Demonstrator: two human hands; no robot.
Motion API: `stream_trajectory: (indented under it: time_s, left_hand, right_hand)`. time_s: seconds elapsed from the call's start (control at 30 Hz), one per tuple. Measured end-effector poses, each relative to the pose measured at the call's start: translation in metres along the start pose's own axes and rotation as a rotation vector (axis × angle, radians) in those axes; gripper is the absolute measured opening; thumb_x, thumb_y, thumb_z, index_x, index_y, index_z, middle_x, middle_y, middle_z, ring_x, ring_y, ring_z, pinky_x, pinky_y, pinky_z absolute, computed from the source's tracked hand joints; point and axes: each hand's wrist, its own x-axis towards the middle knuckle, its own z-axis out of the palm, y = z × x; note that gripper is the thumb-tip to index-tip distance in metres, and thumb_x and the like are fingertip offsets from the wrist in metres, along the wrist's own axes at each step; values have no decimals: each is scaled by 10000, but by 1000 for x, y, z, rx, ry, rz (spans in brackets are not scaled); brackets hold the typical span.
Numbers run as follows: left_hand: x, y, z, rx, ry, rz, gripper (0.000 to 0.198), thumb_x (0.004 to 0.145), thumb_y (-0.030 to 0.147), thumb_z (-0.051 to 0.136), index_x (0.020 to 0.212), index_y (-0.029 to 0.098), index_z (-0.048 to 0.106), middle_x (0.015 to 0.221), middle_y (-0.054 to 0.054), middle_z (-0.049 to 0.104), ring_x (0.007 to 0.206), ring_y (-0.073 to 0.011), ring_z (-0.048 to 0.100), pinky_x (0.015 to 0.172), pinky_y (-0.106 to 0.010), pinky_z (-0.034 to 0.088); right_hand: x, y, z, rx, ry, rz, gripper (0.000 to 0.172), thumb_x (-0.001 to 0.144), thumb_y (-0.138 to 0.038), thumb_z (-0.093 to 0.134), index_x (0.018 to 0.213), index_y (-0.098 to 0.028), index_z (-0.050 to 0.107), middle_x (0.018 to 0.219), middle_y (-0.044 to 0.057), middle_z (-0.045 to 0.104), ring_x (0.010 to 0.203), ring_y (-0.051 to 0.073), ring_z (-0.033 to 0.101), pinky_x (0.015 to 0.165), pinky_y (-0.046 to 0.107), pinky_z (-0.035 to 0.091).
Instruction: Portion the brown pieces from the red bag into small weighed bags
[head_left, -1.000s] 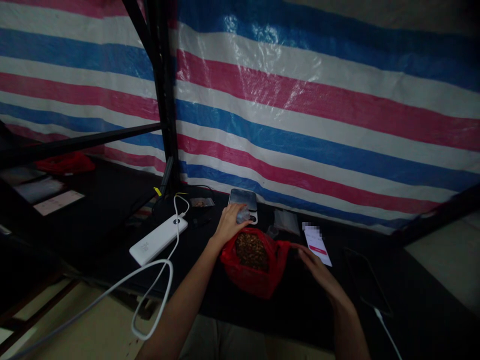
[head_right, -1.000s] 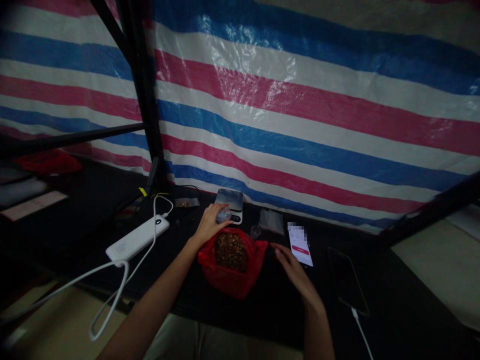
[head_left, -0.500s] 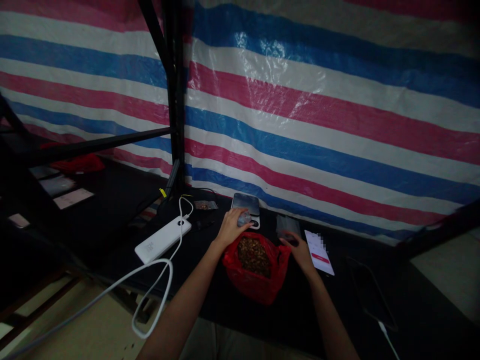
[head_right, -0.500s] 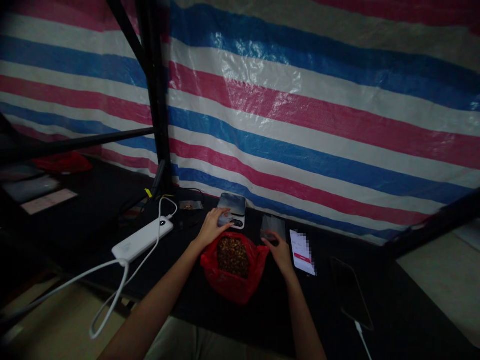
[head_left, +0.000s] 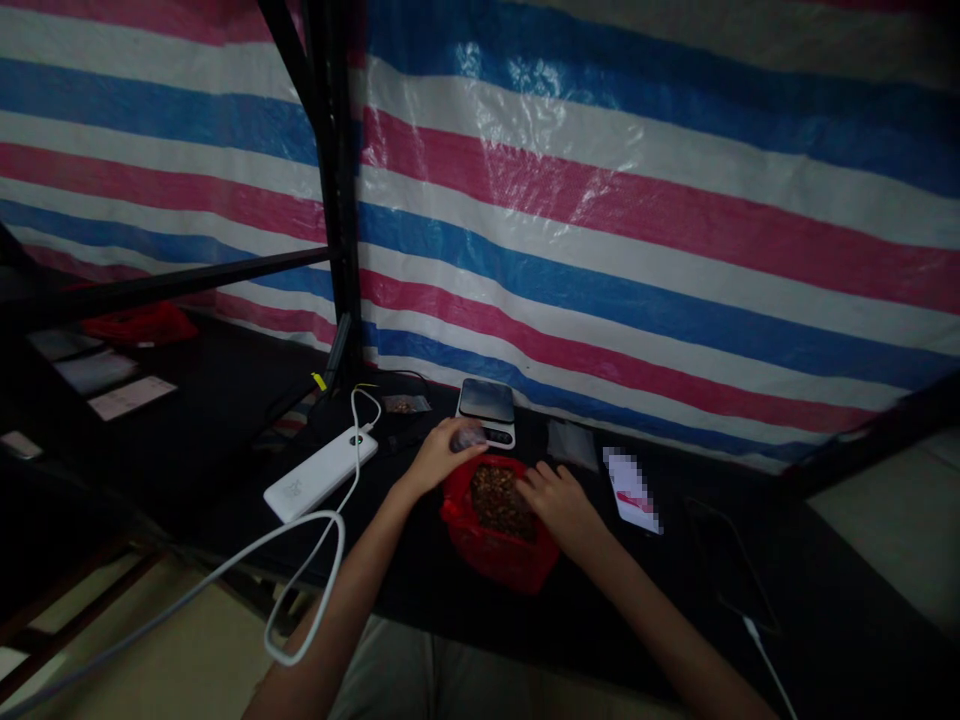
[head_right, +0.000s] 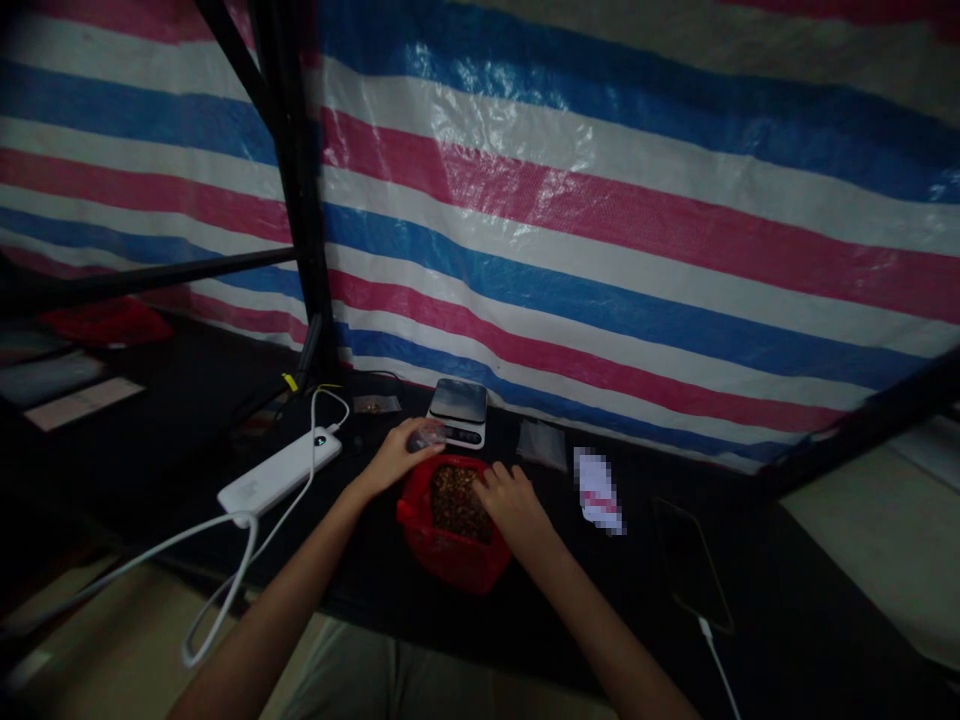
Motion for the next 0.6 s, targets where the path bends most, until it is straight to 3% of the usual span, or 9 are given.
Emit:
stream_trajectory:
  time_s: [0.1,0.2,0.33,0.6]
  left_hand:
    - [-33,5,-30,-154,-103,-192,375,754,448,511,1001,170,562,875,-38,620,788,-161,563,708,-268,438]
    - [-70,11,-43,-270,-234,-375,406,770,488,455,960,147,563,766,-34,620,661,-141,562,574,-230,430]
    - [-104,20,-28,-247,-290,-436,389,751,499,477,869,148,596,758,-15,621,693,-138,551,629,-223,410]
    - [-109,15,9,-523,-35,-501,405,749,496,489,934,153,597,952,-50,626,925,-201,544,855,-290,384]
  right_hand:
    - [4,-4,9,-57,-34,-56,236,784,-70,437,929,-195,574,898,84,600,855,231,485,680,349,342]
    - [6,-8,8,-56,-49,-79,236,788,-78,437,920,-201,589,887,82,600,832,229,488,669,348,341]
    - [10,-19,4,-17,-90,-106,219,790,-91,451,897,-196,611,904,81,614,851,229,505,694,351,347]
    - [3,-25,0,238,-62,-40,290,774,-112,475,1025,-221,570,960,47,639,911,194,535,787,336,323]
